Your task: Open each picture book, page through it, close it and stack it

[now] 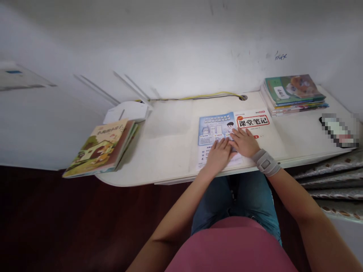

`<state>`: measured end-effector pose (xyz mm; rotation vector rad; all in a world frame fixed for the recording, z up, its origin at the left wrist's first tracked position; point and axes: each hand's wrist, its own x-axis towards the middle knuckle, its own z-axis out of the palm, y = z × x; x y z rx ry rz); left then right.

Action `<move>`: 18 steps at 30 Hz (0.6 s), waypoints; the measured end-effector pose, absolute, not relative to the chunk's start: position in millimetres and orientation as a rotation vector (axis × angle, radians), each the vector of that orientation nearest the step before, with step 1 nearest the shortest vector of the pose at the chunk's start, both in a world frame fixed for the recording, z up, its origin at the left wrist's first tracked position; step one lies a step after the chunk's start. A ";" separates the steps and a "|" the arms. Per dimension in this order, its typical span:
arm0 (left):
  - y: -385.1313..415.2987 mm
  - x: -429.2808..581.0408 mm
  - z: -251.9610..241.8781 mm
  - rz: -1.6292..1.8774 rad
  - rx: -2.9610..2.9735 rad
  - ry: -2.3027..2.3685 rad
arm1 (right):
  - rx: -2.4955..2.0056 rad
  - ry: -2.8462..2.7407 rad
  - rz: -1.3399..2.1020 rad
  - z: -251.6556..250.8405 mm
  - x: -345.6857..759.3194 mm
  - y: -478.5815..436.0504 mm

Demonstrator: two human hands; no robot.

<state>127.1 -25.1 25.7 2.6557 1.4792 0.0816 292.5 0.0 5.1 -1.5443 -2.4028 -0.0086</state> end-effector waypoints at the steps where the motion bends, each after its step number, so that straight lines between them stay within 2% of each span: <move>1: -21.3 117.9 29.7 0.099 2.653 1.519 | -1.546 -2.407 -0.021 6.6 291.8 0.0; 4: -10.6 86.1 45.3 0.168 2.559 1.821 | -1.558 -2.430 -0.049 11.5 283.5 -4.3; 7: -2.0 53.5 59.0 0.089 2.344 2.084 | -1.642 -2.416 -0.110 11.6 263.6 -23.5; 11: 7.7 15.3 62.0 0.034 2.093 2.110 | -1.662 -2.313 -0.169 0.3 236.6 -64.1; 14: 10.6 -4.3 61.1 0.439 1.879 1.889 | -1.520 -2.328 -0.143 -7.9 233.6 -83.4; 18: -5.2 -9.9 77.8 1.080 1.455 1.331 | -1.438 -2.230 -0.008 -11.6 248.3 -87.5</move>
